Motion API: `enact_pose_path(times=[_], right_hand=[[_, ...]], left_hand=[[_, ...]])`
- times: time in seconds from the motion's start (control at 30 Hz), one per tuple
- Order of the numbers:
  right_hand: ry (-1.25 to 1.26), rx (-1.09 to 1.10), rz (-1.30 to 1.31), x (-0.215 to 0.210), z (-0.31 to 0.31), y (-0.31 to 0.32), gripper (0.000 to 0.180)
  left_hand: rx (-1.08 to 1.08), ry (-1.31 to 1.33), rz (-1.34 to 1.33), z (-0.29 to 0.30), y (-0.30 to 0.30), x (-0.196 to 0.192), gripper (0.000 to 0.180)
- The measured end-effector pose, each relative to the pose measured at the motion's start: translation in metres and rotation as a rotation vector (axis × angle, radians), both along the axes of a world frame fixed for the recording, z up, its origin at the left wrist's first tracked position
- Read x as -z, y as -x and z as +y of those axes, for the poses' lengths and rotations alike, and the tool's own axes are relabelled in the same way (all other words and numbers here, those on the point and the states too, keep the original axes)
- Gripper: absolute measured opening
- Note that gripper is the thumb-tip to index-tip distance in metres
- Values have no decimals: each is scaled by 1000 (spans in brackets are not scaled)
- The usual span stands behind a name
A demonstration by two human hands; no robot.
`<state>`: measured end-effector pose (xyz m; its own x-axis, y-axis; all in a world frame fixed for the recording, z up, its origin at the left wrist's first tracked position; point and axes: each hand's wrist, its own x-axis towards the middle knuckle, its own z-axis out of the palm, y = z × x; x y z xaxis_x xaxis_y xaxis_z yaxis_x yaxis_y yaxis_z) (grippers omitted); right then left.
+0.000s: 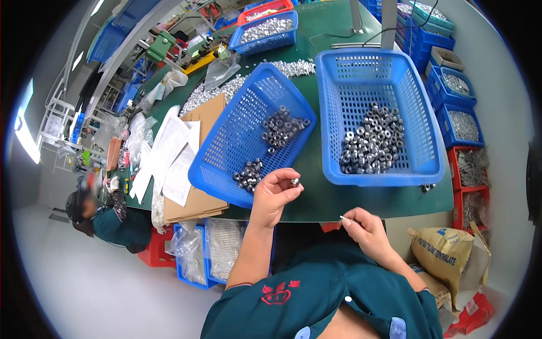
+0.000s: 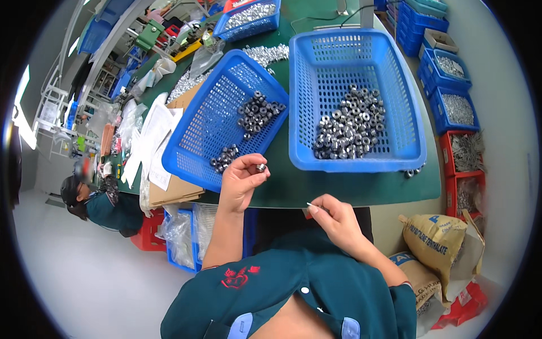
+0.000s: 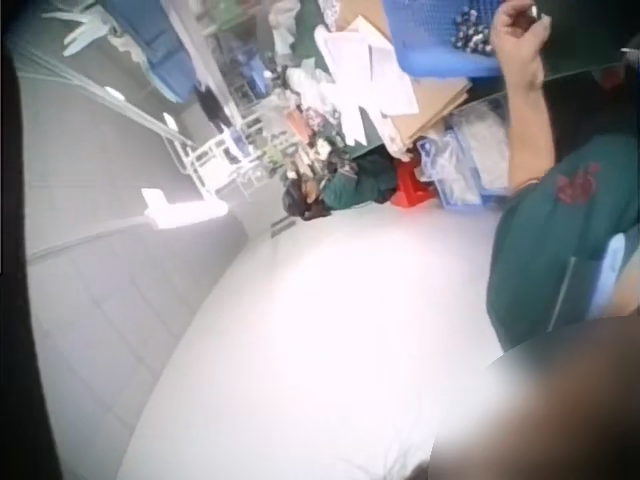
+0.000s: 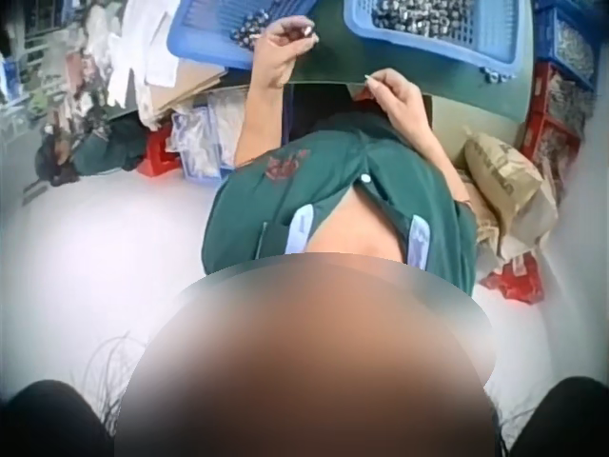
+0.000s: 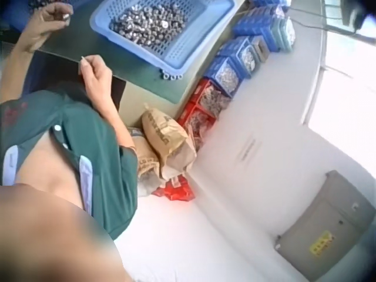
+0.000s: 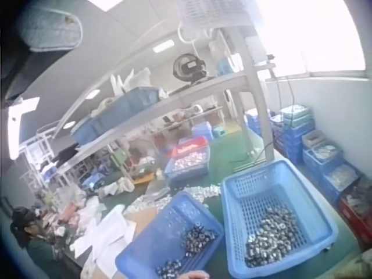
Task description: The recorder uses a small manual tool to insert and adjust red plastic components within circular metal parts on a factory workbench.
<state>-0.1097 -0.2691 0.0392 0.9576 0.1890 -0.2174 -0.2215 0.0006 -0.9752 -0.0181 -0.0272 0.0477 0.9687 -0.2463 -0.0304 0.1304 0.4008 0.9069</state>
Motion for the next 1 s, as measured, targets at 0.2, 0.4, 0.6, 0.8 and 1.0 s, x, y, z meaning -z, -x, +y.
enact_pose_path(times=[0.2, 0.4, 0.6, 0.8, 1.0], right_hand=[[109, -20, -125, -16, 10, -8, 16], [174, -4, -258, -17, 19, -9, 14], [224, -42, -248, -27, 23, -11, 14], [240, -17, -319, -26, 29, -13, 12], [255, -31, -383, -19, 33, -16, 11]], left_hand=[[136, 197, 142, -4, 24, 6, 25], [222, 470, 453, -10, 34, 8, 27], [253, 553, 497, -7, 42, 11, 27], [208, 487, 538, -6, 46, 6, 25], [175, 201, 406, -7, 53, 3, 25]])
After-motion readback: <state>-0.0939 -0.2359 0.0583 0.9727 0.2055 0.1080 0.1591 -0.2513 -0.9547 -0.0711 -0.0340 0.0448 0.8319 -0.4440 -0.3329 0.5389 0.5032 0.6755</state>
